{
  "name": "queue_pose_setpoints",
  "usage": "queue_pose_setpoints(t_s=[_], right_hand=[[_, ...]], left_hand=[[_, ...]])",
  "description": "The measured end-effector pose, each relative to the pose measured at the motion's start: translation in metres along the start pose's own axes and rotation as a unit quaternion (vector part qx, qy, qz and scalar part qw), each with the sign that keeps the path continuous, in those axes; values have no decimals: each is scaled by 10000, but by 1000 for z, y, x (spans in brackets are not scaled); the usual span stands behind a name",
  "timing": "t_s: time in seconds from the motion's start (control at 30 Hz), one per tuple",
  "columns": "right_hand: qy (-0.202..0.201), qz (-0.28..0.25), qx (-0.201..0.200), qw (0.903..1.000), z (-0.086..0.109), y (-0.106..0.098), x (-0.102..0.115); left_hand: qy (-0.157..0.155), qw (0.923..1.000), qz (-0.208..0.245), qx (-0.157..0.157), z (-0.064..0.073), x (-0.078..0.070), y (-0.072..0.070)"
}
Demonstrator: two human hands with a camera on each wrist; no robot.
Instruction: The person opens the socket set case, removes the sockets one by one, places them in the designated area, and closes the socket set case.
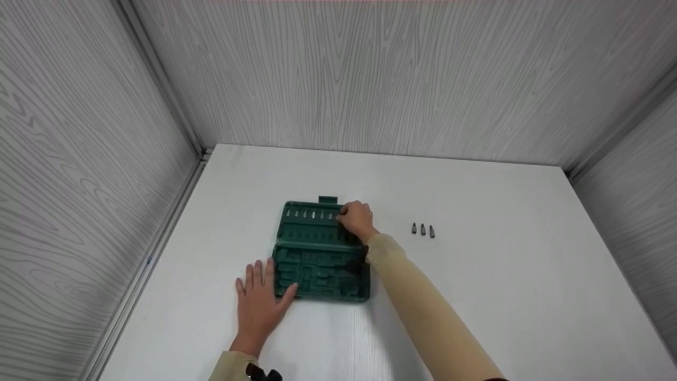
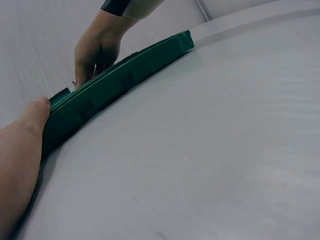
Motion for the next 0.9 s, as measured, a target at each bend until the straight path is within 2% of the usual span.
queue_pose_setpoints(t_s=[0.2, 0.47, 0.73, 0.9], right_hand=[[104, -225, 11, 9997, 2, -2, -2], [6, -314, -199, 9993, 4, -9, -6], [-358, -1360, -340, 9895, 7, -17, -8], [-462, -1616, -451, 9847, 7, -25, -8]], left_hand=[[-27, 10000, -12, 32, 1, -1, 1], [47, 10000, -85, -21, -1, -7, 0], [42, 10000, -44, 64, 1, -7, 0], [92, 9999, -45, -26, -2, -4, 0]])
Point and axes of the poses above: each hand's wrist, its own z-axis away from the middle knuckle, its own y-axis out of the palm, x = y × z, the point moved 5 cm from there along -z, towards the middle knuckle, and after that the axes turned 4 degrees about -z, right-handed, at the moved point
